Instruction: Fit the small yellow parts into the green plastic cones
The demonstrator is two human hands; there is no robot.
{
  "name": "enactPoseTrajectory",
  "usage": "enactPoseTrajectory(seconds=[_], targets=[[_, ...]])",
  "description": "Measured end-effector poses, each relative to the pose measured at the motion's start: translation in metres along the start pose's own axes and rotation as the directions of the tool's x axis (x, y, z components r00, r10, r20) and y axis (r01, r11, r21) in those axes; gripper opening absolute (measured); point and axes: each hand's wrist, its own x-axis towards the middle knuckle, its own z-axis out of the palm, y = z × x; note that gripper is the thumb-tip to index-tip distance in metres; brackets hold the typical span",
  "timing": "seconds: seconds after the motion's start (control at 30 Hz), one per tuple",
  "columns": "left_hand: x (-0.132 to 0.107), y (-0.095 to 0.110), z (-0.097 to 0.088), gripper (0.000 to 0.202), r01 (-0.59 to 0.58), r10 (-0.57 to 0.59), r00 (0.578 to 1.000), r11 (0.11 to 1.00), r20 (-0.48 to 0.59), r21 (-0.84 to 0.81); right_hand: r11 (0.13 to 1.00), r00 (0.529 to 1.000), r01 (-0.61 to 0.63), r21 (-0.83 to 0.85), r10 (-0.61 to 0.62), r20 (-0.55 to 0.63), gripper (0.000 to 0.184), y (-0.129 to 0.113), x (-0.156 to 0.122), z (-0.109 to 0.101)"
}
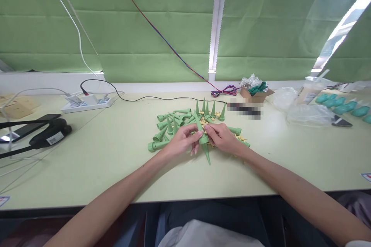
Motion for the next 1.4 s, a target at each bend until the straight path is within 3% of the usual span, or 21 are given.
enactPoseTrajectory(seconds=[0.17, 0.43, 1.0, 1.23, 1.4], targets=[[0.0008, 0.0012, 0.0018, 0.034, 0.020, -0.020, 1.000, 1.000, -0.011, -0.018, 0.999, 1.000, 0.006, -0.053, -0.008, -0.027, 0.045, 0.0011, 0.0007, 0.0007], [0.0044, -0.0018, 0.0042, 0.037, 0.001, -0.001, 0.987, 1.000, -0.164, -0.001, 0.994, 0.995, 0.026, -0.103, -0.035, -0.092, 0.041, 0.0034, 0.0006, 0.0058], [0.0057, -0.0070, -0.0006, 0.037, -0.025, 0.034, 0.988, 0.998, -0.152, 0.061, 0.966, 0.989, 0.136, -0.218, -0.147, -0.035, 0.036, 0.0049, -0.0008, 0.0029], [0.0057, -0.0062, 0.0017, 0.043, 0.011, -0.011, 0.973, 1.000, -0.232, -0.003, 0.954, 0.980, 0.154, -0.258, -0.180, -0.079, 0.036, 0.0028, 0.0001, 0.0070], [0.0049, -0.0031, 0.0021, 0.039, 0.013, -0.004, 0.984, 0.999, -0.180, 0.047, 0.947, 0.981, 0.156, -0.280, -0.183, -0.073, 0.033, 0.0031, -0.0012, 0.0085]])
